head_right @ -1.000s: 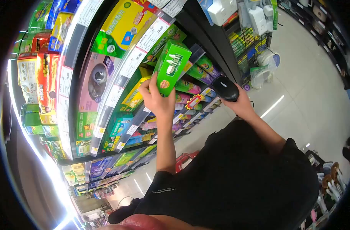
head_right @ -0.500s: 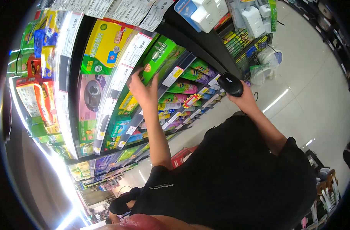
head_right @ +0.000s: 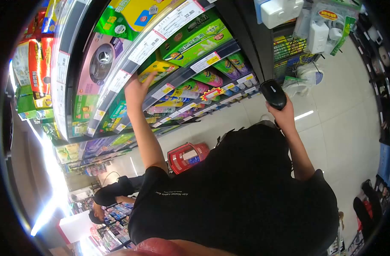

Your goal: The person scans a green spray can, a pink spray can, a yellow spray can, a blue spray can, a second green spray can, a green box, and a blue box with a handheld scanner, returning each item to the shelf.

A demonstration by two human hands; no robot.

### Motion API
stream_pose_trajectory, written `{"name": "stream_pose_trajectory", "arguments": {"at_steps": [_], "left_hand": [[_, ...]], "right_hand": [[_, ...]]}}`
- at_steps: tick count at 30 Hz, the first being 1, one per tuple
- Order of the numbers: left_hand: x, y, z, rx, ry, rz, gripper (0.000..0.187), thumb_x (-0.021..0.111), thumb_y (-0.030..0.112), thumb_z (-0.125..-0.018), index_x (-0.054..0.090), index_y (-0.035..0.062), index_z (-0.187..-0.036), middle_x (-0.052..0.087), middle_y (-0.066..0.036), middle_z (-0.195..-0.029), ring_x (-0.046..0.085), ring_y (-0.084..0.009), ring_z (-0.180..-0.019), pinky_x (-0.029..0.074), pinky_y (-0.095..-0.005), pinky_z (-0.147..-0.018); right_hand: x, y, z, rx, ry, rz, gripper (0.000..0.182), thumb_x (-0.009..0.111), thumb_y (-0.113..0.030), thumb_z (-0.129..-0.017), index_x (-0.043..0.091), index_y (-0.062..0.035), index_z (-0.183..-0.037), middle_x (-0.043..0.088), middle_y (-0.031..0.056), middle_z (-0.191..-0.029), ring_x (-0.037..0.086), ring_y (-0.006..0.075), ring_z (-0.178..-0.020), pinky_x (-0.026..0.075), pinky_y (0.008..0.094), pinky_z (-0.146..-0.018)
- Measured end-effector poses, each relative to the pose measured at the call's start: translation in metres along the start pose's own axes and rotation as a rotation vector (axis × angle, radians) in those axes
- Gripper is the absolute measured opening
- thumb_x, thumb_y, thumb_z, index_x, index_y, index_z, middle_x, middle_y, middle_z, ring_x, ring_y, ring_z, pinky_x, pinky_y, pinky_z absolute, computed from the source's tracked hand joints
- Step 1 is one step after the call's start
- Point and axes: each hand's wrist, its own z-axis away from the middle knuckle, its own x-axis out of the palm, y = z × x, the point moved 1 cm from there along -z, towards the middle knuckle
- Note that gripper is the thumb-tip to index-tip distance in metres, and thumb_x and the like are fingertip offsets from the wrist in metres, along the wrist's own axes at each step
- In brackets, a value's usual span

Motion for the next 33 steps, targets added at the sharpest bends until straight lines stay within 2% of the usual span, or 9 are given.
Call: {"name": "stream_pose_trajectory", "arguments": {"at_steps": [11, 12, 16, 21, 22, 24, 25, 27, 33], "left_hand": [[0.002, -0.023, 0.011, -0.022, 0.081, 0.24, 0.043, 0.079, 0.029, -0.085, 0.068, -0.0016, -0.112, 0.068, -0.023, -0.103, 0.064, -0.0403, -0.094, 0.05, -0.0414, -0.086], [-0.001, -0.019, 0.016, 0.094, 0.222, 0.204, 0.038, 0.078, 0.025, -0.085, 0.068, -0.0008, -0.11, 0.069, -0.021, -0.1, 0.064, -0.0394, -0.093, 0.05, -0.0399, -0.084], [-0.001, -0.01, 0.061, 0.065, 0.617, 0.289, 0.015, 0.072, 0.001, -0.082, 0.072, 0.0042, -0.097, 0.072, -0.013, -0.098, 0.068, -0.0272, -0.089, 0.052, -0.0342, -0.083], [0.054, -0.033, 0.169, -0.499, 0.582, 0.65, 0.008, 0.067, -0.001, -0.087, 0.07, 0.0024, -0.093, 0.072, -0.006, -0.089, 0.068, -0.0143, -0.084, 0.052, -0.0276, -0.077], [0.068, -0.042, 0.19, -0.509, 0.595, 0.645, 0.008, 0.067, -0.001, -0.087, 0.07, 0.0024, -0.093, 0.072, -0.006, -0.089, 0.068, -0.0143, -0.084, 0.052, -0.0276, -0.077], [0.099, -0.066, 0.227, -0.86, 0.512, 0.964, 0.007, 0.062, 0.002, -0.093, 0.067, 0.0001, -0.097, 0.072, -0.006, -0.094, 0.067, -0.0115, -0.087, 0.053, -0.0263, -0.078], [0.107, -0.083, 0.239, -0.866, 0.517, 0.97, 0.007, 0.062, 0.002, -0.093, 0.067, 0.0001, -0.097, 0.072, -0.006, -0.094, 0.067, -0.0115, -0.087, 0.053, -0.0263, -0.078], [0.121, -0.133, 0.263, -1.08, 0.692, 1.334, 0.014, 0.057, 0.001, -0.095, 0.063, 0.0006, -0.108, 0.07, -0.009, -0.103, 0.067, -0.0163, -0.094, 0.053, -0.0287, -0.082], [0.212, -0.295, 0.307, -1.06, 0.678, 1.046, 0.046, 0.072, 0.006, -0.086, 0.047, -0.0049, -0.122, 0.061, -0.015, -0.117, 0.063, -0.023, -0.105, 0.05, -0.0326, -0.091]], "right_hand": [[0.032, 0.0, -0.004, 0.007, -0.224, 0.096, 0.041, 0.079, -0.009, -0.078, 0.061, -0.0011, -0.114, 0.068, 0.0055, -0.099, 0.062, 0.0126, -0.092, 0.049, 0.0297, -0.085], [0.036, -0.002, -0.001, 0.039, -0.222, 0.099, 0.041, 0.079, -0.009, -0.078, 0.061, -0.0008, -0.114, 0.068, 0.0055, -0.099, 0.062, 0.0128, -0.091, 0.05, 0.0296, -0.085], [0.057, 0.005, 0.004, 0.054, -0.308, 0.157, 0.039, 0.08, -0.008, -0.079, 0.061, -0.0004, -0.112, 0.068, 0.0062, -0.1, 0.064, 0.0131, -0.09, 0.051, 0.0292, -0.083], [0.098, -0.011, 0.016, 0.106, -0.542, 0.157, 0.045, 0.08, -0.008, -0.079, 0.058, -0.0012, -0.117, 0.068, 0.0065, -0.102, 0.065, 0.0133, -0.092, 0.051, 0.0286, -0.085], [0.11, -0.014, 0.018, 0.105, -0.576, 0.154, 0.048, 0.081, -0.009, -0.078, 0.057, -0.001, -0.119, 0.068, 0.0065, -0.102, 0.065, 0.0139, -0.093, 0.05, 0.0285, -0.085], [0.134, -0.01, 0.018, 0.089, -0.605, 0.169, 0.049, 0.082, -0.01, -0.077, 0.057, -0.0007, -0.119, 0.068, 0.0067, -0.102, 0.064, 0.0142, -0.093, 0.05, 0.0286, -0.086], [0.144, -0.007, 0.022, 0.085, -0.622, 0.18, 0.05, 0.083, -0.011, -0.077, 0.057, -0.0004, -0.119, 0.068, 0.0068, -0.102, 0.064, 0.0145, -0.094, 0.05, 0.0287, -0.086], [0.172, -0.002, 0.034, 0.073, -0.594, 0.205, 0.052, 0.084, -0.012, -0.075, 0.057, -0.0006, -0.119, 0.067, 0.0068, -0.102, 0.063, 0.0143, -0.096, 0.05, 0.0289, -0.086], [0.276, -0.002, 0.078, 0.059, -0.553, 0.287, 0.062, 0.086, -0.013, -0.074, 0.054, 0.0008, -0.125, 0.067, 0.0087, -0.109, 0.063, 0.0137, -0.096, 0.05, 0.0292, -0.087]]}}
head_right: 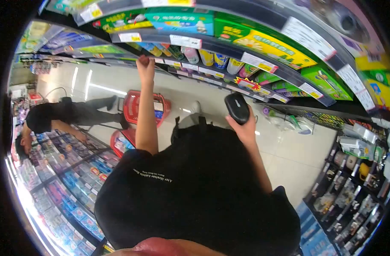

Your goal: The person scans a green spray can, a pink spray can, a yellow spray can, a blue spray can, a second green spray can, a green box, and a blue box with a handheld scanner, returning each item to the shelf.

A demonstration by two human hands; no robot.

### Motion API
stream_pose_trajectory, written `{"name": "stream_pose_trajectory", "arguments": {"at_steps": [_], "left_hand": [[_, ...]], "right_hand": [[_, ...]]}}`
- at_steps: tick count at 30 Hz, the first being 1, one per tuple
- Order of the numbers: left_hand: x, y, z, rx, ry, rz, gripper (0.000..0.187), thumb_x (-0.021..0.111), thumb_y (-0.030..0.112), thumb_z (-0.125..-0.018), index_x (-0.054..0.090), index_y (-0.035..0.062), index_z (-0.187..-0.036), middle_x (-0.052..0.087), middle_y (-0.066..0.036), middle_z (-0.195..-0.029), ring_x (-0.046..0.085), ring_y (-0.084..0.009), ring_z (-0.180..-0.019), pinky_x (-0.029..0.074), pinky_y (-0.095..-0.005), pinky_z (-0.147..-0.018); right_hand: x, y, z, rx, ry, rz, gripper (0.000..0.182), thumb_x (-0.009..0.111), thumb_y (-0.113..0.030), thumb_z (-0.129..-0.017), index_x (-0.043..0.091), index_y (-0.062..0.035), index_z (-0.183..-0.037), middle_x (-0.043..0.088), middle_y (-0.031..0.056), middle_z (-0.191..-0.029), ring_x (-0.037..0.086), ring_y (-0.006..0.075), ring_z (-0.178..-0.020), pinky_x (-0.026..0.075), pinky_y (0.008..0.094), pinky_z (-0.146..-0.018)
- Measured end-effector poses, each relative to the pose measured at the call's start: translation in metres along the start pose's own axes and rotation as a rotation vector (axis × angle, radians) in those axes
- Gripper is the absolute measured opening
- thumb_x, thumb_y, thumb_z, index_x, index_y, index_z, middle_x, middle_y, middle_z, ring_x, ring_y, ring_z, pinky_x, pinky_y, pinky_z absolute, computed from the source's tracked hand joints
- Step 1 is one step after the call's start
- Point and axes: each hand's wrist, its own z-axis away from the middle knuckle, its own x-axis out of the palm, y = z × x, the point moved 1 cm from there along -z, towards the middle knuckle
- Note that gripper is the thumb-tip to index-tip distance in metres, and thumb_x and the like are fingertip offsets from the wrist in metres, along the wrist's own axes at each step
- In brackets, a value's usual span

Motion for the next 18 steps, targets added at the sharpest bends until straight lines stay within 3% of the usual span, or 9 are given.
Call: {"name": "stream_pose_trajectory", "arguments": {"at_steps": [2, 5, 8, 9, 10, 13, 15, 18], "left_hand": [[-0.007, -0.021, -0.031, 0.177, 0.043, -0.334, 0.064, 0.078, 0.005, -0.077, 0.042, -0.0067, -0.129, 0.056, -0.022, -0.121, 0.06, -0.031, -0.111, 0.048, -0.0395, -0.098], [-0.004, -0.037, -0.065, 0.264, 0.065, -0.448, 0.073, 0.08, 0.004, -0.071, 0.04, -0.0087, -0.131, 0.053, -0.026, -0.124, 0.056, -0.0383, -0.117, 0.045, -0.044, -0.102], [0.001, -0.049, -0.09, 0.278, 0.021, -0.311, 0.074, 0.08, 0.004, -0.07, 0.04, -0.0095, -0.131, 0.055, -0.027, -0.125, 0.056, -0.04, -0.119, 0.043, -0.0438, -0.104], [0.002, -0.025, -0.086, 0.289, 0.028, -0.38, 0.073, 0.08, 0.003, -0.07, 0.041, -0.0096, -0.13, 0.056, -0.028, -0.126, 0.058, -0.0391, -0.118, 0.044, -0.0429, -0.103], [0.006, -0.031, -0.092, 0.252, 0.034, -0.202, 0.075, 0.083, 0.005, -0.069, 0.042, -0.009, -0.129, 0.059, -0.027, -0.125, 0.061, -0.0379, -0.115, 0.046, -0.0414, -0.101], [0.01, -0.031, -0.099, 0.291, 0.073, -0.173, 0.073, 0.087, 0.011, -0.067, 0.047, -0.0065, -0.126, 0.062, -0.025, -0.121, 0.063, -0.0393, -0.111, 0.049, -0.0417, -0.095], [0.005, -0.027, -0.1, 0.222, 0.009, -0.42, 0.071, 0.089, 0.016, -0.066, 0.052, -0.003, -0.123, 0.065, -0.024, -0.115, 0.063, -0.0417, -0.106, 0.051, -0.0435, -0.089], [-0.002, -0.021, -0.097, 0.237, 0.017, -0.487, 0.069, 0.089, 0.019, -0.066, 0.053, -0.0007, -0.123, 0.065, -0.023, -0.111, 0.063, -0.044, -0.102, 0.051, -0.0462, -0.085]], "right_hand": [[0.031, -0.005, -0.002, -0.029, -0.041, 0.034, 0.064, 0.086, -0.013, -0.074, 0.052, 0.0014, -0.127, 0.066, 0.0088, -0.111, 0.062, 0.0135, -0.098, 0.05, 0.0282, -0.087], [0.071, -0.015, 0.002, -0.01, -0.047, -0.001, 0.064, 0.086, -0.013, -0.075, 0.052, 0.0023, -0.127, 0.065, 0.0086, -0.111, 0.062, 0.0133, -0.099, 0.048, 0.0282, -0.09], [0.096, -0.016, 0.006, -0.019, -0.094, 0.043, 0.066, 0.086, -0.013, -0.074, 0.052, 0.0021, -0.128, 0.064, 0.0095, -0.115, 0.061, 0.015, -0.104, 0.048, 0.0304, -0.093], [0.104, -0.017, 0.01, 0.009, -0.088, 0.004, 0.067, 0.086, -0.013, -0.074, 0.051, 0.0021, -0.129, 0.064, 0.0098, -0.116, 0.061, 0.0154, -0.106, 0.047, 0.0304, -0.094], [0.111, -0.016, 0.012, 0.034, -0.082, -0.041, 0.068, 0.086, -0.013, -0.074, 0.051, 0.0021, -0.13, 0.064, 0.01, -0.117, 0.061, 0.0159, -0.107, 0.047, 0.0304, -0.095], [0.12, -0.012, 0.012, 0.002, -0.095, 0.041, 0.07, 0.086, -0.012, -0.073, 0.049, 0.0019, -0.132, 0.064, 0.0106, -0.118, 0.061, 0.016, -0.107, 0.047, 0.0306, -0.095], [0.129, -0.02, 0.014, -0.006, -0.074, 0.076, 0.072, 0.086, -0.013, -0.073, 0.049, 0.002, -0.132, 0.063, 0.0115, -0.119, 0.061, 0.016, -0.108, 0.047, 0.0306, -0.096], [0.141, -0.025, 0.015, -0.029, -0.014, 0.05, 0.071, 0.086, -0.013, -0.073, 0.049, 0.002, -0.132, 0.063, 0.0115, -0.119, 0.061, 0.0159, -0.108, 0.047, 0.0305, -0.096]]}}
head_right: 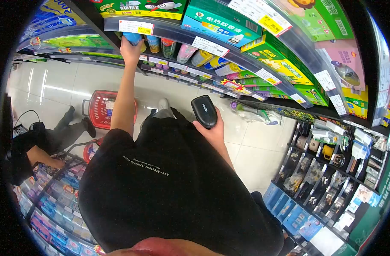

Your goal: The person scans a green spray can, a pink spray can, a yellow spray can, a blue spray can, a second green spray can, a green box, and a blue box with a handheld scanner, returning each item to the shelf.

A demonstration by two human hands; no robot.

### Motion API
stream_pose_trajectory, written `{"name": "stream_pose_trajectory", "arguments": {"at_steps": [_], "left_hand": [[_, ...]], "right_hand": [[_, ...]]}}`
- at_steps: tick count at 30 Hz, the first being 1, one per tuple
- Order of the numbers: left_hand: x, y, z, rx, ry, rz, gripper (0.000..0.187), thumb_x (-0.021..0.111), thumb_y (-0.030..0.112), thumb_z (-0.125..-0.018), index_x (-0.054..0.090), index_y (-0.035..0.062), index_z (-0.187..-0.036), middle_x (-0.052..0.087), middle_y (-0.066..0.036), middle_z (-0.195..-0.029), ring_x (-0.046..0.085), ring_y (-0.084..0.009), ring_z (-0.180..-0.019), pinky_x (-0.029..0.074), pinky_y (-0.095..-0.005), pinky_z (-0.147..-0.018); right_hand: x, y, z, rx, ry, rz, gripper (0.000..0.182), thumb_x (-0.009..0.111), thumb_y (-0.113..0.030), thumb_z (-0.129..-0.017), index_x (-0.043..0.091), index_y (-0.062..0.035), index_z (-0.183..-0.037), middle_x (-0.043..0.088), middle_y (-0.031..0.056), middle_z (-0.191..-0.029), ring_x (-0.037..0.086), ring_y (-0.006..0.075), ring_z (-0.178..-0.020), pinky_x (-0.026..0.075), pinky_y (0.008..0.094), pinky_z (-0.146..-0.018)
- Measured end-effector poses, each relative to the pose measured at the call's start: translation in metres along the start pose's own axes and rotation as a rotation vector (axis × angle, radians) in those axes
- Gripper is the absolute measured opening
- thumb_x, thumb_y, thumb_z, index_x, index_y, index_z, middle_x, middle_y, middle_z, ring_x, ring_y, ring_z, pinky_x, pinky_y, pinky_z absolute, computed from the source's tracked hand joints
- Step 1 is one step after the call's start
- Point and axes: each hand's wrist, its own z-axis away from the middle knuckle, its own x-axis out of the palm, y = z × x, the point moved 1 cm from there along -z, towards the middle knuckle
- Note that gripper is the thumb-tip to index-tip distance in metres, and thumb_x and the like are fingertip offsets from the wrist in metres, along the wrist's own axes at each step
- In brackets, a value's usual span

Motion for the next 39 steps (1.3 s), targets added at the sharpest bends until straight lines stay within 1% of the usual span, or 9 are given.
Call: {"name": "stream_pose_trajectory", "arguments": {"at_steps": [9, 11, 14, 16, 18, 19, 22, 25, 39], "left_hand": [[-0.098, 0.026, 0.054, 0.25, 0.058, 0.252, 0.056, 0.084, 0.002, -0.072, 0.059, 0.0025, -0.122, 0.066, -0.01, -0.117, 0.066, -0.0257, -0.103, 0.051, -0.0359, -0.091], [-0.126, 0.032, 0.071, -0.296, -0.075, 0.85, 0.056, 0.076, -0.001, -0.082, 0.051, 0.0032, -0.132, 0.061, -0.011, -0.127, 0.063, -0.0274, -0.112, 0.048, -0.0394, -0.098], [-0.137, 0.024, 0.093, -0.403, -0.039, 1.365, 0.05, 0.065, 0.0, -0.092, 0.045, 0.0047, -0.138, 0.058, -0.011, -0.131, 0.06, -0.0269, -0.118, 0.046, -0.0442, -0.103], [-0.136, 0.042, 0.111, -0.679, -0.075, 1.496, 0.046, 0.043, 0.037, -0.105, 0.046, 0.0052, -0.137, 0.059, -0.014, -0.127, 0.061, -0.0286, -0.11, 0.052, -0.0458, -0.095], [-0.132, 0.028, 0.127, -0.725, -0.397, 1.7, 0.056, 0.035, 0.046, -0.105, 0.043, 0.0048, -0.142, 0.057, -0.015, -0.127, 0.058, -0.0249, -0.094, 0.056, -0.0429, -0.082], [-0.129, 0.04, 0.135, -0.825, -0.394, 1.701, 0.059, 0.031, 0.048, -0.104, 0.043, 0.0032, -0.141, 0.058, -0.015, -0.12, 0.054, -0.0224, -0.082, 0.054, -0.0398, -0.068], [-0.133, 0.079, 0.153, -0.897, -0.564, 1.632, 0.063, 0.036, 0.055, -0.101, 0.051, -0.0005, -0.126, 0.06, -0.014, -0.104, 0.057, -0.0255, -0.08, 0.055, -0.0401, -0.066], [-0.126, 0.099, 0.169, -0.877, -0.773, 1.38, 0.066, 0.046, 0.052, -0.098, 0.045, -0.0005, -0.137, 0.056, -0.013, -0.102, 0.053, -0.0214, -0.081, 0.05, -0.0341, -0.067], [-0.118, 0.166, 0.209, -1.062, -1.052, 1.268, 0.061, 0.045, 0.061, -0.096, 0.052, 0.0034, -0.115, 0.055, -0.01, -0.087, 0.056, -0.0195, -0.065, 0.048, -0.0308, -0.054]], "right_hand": [[0.022, -0.004, -0.001, 0.07, -0.094, 0.065, 0.071, 0.086, -0.013, -0.072, 0.05, 0.0026, -0.132, 0.065, 0.0114, -0.117, 0.062, 0.0162, -0.108, 0.047, 0.0312, -0.097], [0.026, -0.014, -0.006, 0.027, -0.155, 0.154, 0.074, 0.087, -0.016, -0.07, 0.05, 0.0024, -0.132, 0.066, 0.0129, -0.118, 0.063, 0.0173, -0.11, 0.048, 0.0319, -0.098], [0.032, -0.021, -0.011, -0.008, -0.234, 0.17, 0.077, 0.088, -0.018, -0.068, 0.051, 0.0022, -0.132, 0.066, 0.0145, -0.12, 0.064, 0.0186, -0.112, 0.048, 0.0332, -0.099], [0.036, -0.036, -0.013, -0.006, -0.263, 0.177, 0.078, 0.088, -0.02, -0.068, 0.051, 0.0019, -0.132, 0.067, 0.0156, -0.12, 0.065, 0.0204, -0.113, 0.049, 0.0343, -0.098], [0.035, -0.042, -0.015, -0.164, -0.325, 0.229, 0.079, 0.089, -0.024, -0.067, 0.051, 0.0014, -0.132, 0.068, 0.0157, -0.118, 0.066, 0.0219, -0.112, 0.049, 0.0348, -0.097], [0.035, -0.044, -0.016, -0.166, -0.369, 0.202, 0.08, 0.089, -0.026, -0.067, 0.051, 0.0013, -0.132, 0.068, 0.0165, -0.117, 0.067, 0.0237, -0.11, 0.05, 0.0351, -0.096], [0.031, -0.064, -0.012, -0.159, -0.446, 0.285, 0.08, 0.088, -0.024, -0.065, 0.052, 0.0023, -0.131, 0.068, 0.0167, -0.115, 0.066, 0.0238, -0.109, 0.048, 0.0342, -0.097], [0.022, -0.077, -0.007, -0.188, -0.499, 0.281, 0.08, 0.087, -0.024, -0.064, 0.053, 0.0023, -0.131, 0.068, 0.0171, -0.114, 0.068, 0.0251, -0.106, 0.049, 0.0341, -0.095], [-0.039, -0.049, 0.057, -0.213, -0.578, 0.046, 0.075, 0.087, -0.031, -0.065, 0.055, -0.0037, -0.127, 0.068, 0.017, -0.114, 0.068, 0.032, -0.106, 0.051, 0.0386, -0.094]]}}
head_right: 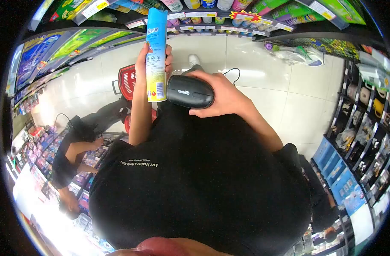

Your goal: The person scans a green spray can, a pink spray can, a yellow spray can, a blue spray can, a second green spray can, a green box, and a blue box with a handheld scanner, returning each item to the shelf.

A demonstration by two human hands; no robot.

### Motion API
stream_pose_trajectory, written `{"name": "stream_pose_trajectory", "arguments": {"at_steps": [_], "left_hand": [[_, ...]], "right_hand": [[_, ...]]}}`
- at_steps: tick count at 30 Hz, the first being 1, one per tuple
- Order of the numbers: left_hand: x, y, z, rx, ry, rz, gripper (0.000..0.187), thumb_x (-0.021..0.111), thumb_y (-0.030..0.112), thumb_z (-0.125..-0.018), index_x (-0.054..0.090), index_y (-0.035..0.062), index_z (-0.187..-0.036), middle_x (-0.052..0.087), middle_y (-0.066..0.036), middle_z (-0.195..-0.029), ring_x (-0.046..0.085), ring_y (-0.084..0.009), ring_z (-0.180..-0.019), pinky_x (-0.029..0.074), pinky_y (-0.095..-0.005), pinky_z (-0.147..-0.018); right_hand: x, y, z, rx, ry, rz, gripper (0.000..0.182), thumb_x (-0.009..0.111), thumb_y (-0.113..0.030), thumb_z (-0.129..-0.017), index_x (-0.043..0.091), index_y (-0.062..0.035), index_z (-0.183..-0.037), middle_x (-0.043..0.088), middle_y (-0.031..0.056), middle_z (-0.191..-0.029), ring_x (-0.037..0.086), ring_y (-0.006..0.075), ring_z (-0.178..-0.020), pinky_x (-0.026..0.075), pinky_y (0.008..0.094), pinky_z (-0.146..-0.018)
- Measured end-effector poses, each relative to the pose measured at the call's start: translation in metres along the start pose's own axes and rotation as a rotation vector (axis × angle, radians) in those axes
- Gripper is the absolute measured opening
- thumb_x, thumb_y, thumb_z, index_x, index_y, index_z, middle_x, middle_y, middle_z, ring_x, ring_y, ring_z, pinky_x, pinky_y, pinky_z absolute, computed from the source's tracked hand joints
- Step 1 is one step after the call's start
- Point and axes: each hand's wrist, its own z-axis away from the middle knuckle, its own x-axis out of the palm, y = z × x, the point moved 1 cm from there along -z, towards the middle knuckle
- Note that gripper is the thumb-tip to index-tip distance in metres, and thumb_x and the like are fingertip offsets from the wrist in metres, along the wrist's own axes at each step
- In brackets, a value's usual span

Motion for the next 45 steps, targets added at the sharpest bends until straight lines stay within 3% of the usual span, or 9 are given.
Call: {"name": "stream_pose_trajectory", "arguments": {"at_steps": [2, 5, 10, 26, 34, 37, 39, 43, 45], "left_hand": [[0.005, -0.003, 0.002, -0.049, 0.033, -0.102, 0.064, 0.046, 0.066, -0.093, 0.051, 0.0037, -0.104, 0.054, -0.006, -0.073, 0.059, -0.02, -0.055, 0.049, -0.0301, -0.046], [0.012, -0.01, 0.003, -0.06, 0.056, -0.124, 0.064, 0.045, 0.066, -0.094, 0.052, 0.0033, -0.106, 0.054, -0.006, -0.073, 0.059, -0.02, -0.056, 0.05, -0.0299, -0.047], [0.018, -0.019, 0.006, 0.016, -0.136, -0.052, 0.052, 0.044, 0.052, -0.101, 0.054, 0.003, -0.115, 0.057, -0.013, -0.093, 0.058, -0.0222, -0.073, 0.051, -0.0337, -0.057], [0.026, -0.046, 0.029, 0.063, -0.023, -0.22, 0.048, 0.049, 0.05, -0.099, 0.052, 0.0043, -0.111, 0.058, -0.012, -0.091, 0.058, -0.0217, -0.069, 0.051, -0.0334, -0.054], [0.012, -0.046, 0.048, 0.095, 0.062, -0.246, 0.046, 0.049, 0.05, -0.099, 0.051, 0.0052, -0.109, 0.059, -0.011, -0.091, 0.06, -0.0218, -0.069, 0.052, -0.0336, -0.055], [0.003, -0.043, 0.053, 0.09, 0.126, -0.32, 0.06, 0.046, 0.059, -0.096, 0.056, -0.0001, -0.099, 0.055, -0.01, -0.074, 0.055, -0.0207, -0.059, 0.051, -0.0341, -0.057], [-0.005, -0.044, 0.056, 0.1, 0.103, -0.289, 0.048, 0.049, 0.051, -0.099, 0.051, 0.0035, -0.108, 0.06, -0.011, -0.09, 0.061, -0.022, -0.07, 0.053, -0.0347, -0.056], [-0.014, -0.042, 0.058, 0.039, 0.031, -0.268, 0.045, 0.051, 0.048, -0.1, 0.05, 0.0036, -0.108, 0.061, -0.011, -0.091, 0.062, -0.0221, -0.072, 0.054, -0.0359, -0.059], [-0.007, -0.048, 0.055, 0.294, 0.143, -0.295, 0.039, 0.054, 0.041, -0.101, 0.05, 0.0032, -0.108, 0.062, -0.012, -0.093, 0.063, -0.0221, -0.076, 0.055, -0.0373, -0.064]], "right_hand": [[0.003, 0.0, 0.008, -0.018, 0.028, 0.013, 0.075, 0.087, -0.032, -0.065, 0.055, -0.0043, -0.127, 0.068, 0.0167, -0.114, 0.068, 0.0323, -0.105, 0.051, 0.0392, -0.094], [0.004, 0.0, 0.017, -0.041, 0.013, 0.009, 0.076, 0.087, -0.033, -0.065, 0.055, -0.0054, -0.127, 0.068, 0.0157, -0.113, 0.068, 0.0326, -0.105, 0.051, 0.0396, -0.094], [0.01, 0.003, 0.031, -0.089, 0.071, 0.032, 0.076, 0.087, -0.032, -0.064, 0.054, -0.0058, -0.127, 0.069, 0.0156, -0.112, 0.07, 0.0329, -0.1, 0.054, 0.0386, -0.086], [0.029, 0.005, 0.073, -0.169, 0.185, 0.107, 0.073, 0.087, -0.028, -0.062, 0.056, -0.0078, -0.124, 0.07, 0.013, -0.106, 0.069, 0.0329, -0.096, 0.055, 0.0392, -0.083], [0.031, 0.014, 0.079, -0.223, 0.227, -0.097, 0.069, 0.086, -0.029, -0.063, 0.057, -0.0019, -0.119, 0.068, 0.0144, -0.106, 0.069, 0.0296, -0.097, 0.052, 0.0364, -0.086], [0.028, 0.012, 0.081, -0.23, 0.245, -0.095, 0.07, 0.087, -0.03, -0.062, 0.057, 0.0, -0.118, 0.067, 0.0145, -0.106, 0.068, 0.027, -0.098, 0.05, 0.0357, -0.088], [0.031, 0.011, 0.082, -0.234, 0.239, -0.11, 0.069, 0.086, -0.027, -0.064, 0.057, -0.0001, -0.12, 0.067, 0.0143, -0.108, 0.068, 0.0254, -0.099, 0.05, 0.035, -0.089], [0.047, 0.022, 0.075, -0.187, 0.419, -0.084, 0.059, 0.083, -0.016, -0.071, 0.057, 0.0003, -0.121, 0.068, 0.0129, -0.106, 0.067, 0.0215, -0.098, 0.051, 0.0334, -0.088], [0.055, 0.039, 0.075, -0.166, 0.488, -0.052, 0.053, 0.081, -0.011, -0.075, 0.057, 0.0002, -0.12, 0.068, 0.0114, -0.104, 0.067, 0.0191, -0.096, 0.051, 0.0322, -0.087]]}}
